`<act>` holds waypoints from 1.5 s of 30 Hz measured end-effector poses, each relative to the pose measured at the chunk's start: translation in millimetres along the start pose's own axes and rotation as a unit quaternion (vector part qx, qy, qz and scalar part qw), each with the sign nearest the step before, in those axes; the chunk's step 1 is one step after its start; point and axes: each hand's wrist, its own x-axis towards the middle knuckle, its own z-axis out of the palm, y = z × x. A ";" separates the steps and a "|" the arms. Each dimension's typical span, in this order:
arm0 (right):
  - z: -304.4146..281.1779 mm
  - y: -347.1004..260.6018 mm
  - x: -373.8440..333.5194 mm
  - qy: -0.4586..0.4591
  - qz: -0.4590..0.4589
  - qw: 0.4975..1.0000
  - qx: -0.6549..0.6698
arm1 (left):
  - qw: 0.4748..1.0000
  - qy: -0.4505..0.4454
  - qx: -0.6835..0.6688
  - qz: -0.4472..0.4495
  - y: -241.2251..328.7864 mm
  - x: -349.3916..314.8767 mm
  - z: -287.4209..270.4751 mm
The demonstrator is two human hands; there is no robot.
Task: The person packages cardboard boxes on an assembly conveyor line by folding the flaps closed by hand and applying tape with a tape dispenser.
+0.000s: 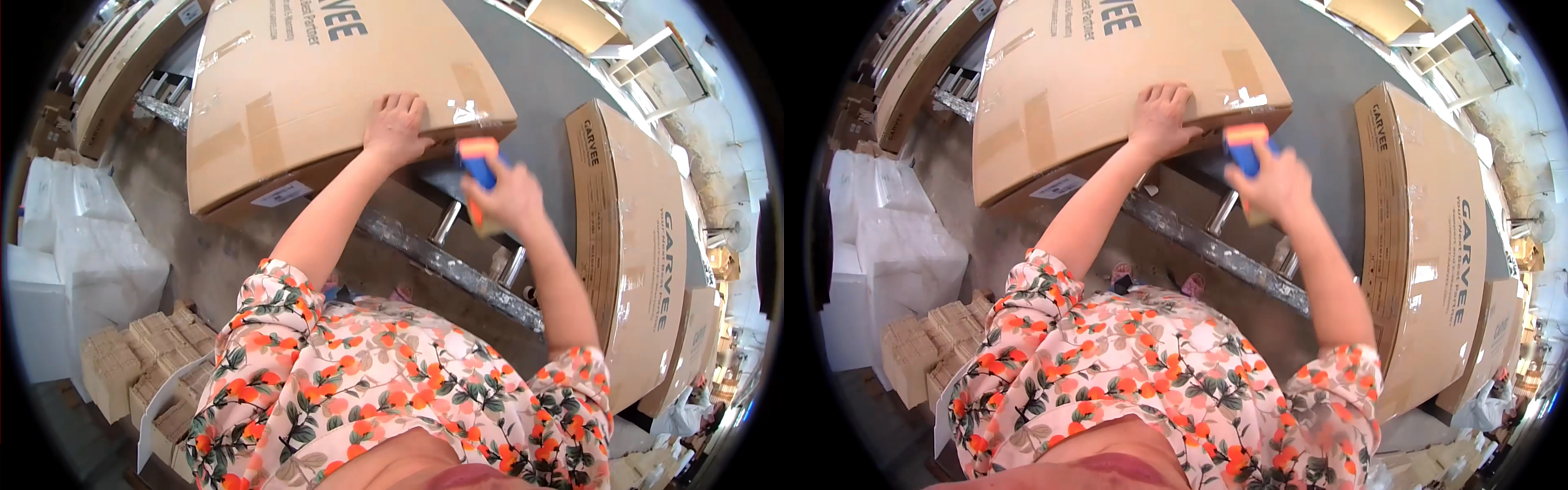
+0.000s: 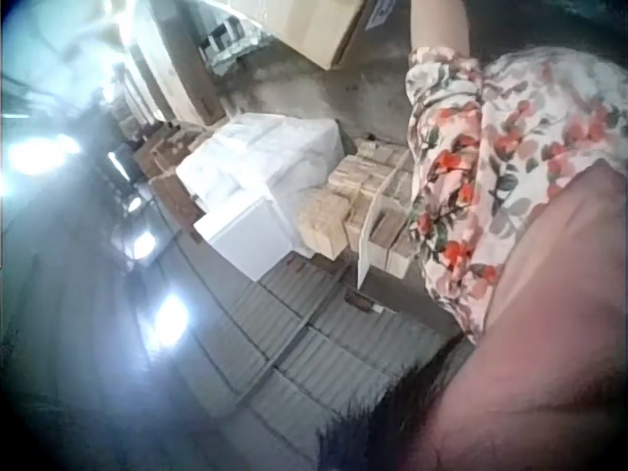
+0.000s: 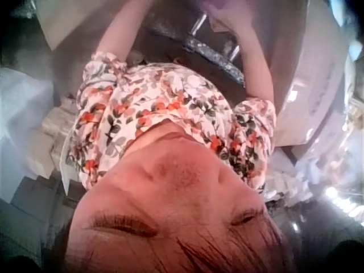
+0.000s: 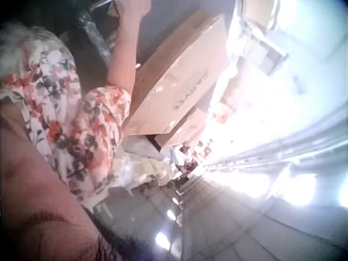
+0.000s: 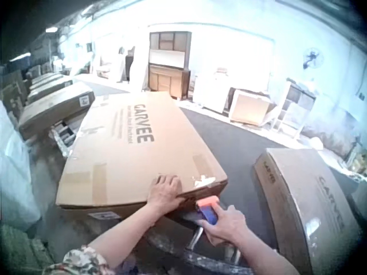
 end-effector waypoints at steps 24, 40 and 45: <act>-78.5 -220.2 51.7 -0.002 -0.104 0.978 0.180 | 0.984 -0.133 0.092 -0.070 -189.2 -110.7 -124.2; 59.6 -243.0 -1.7 -0.118 0.021 0.992 0.035 | 0.961 -0.110 0.048 0.250 -156.4 -113.9 -117.8; 58.0 -206.9 26.6 -0.264 0.028 0.931 0.249 | 0.964 -0.178 0.039 0.194 -150.6 -112.3 -145.0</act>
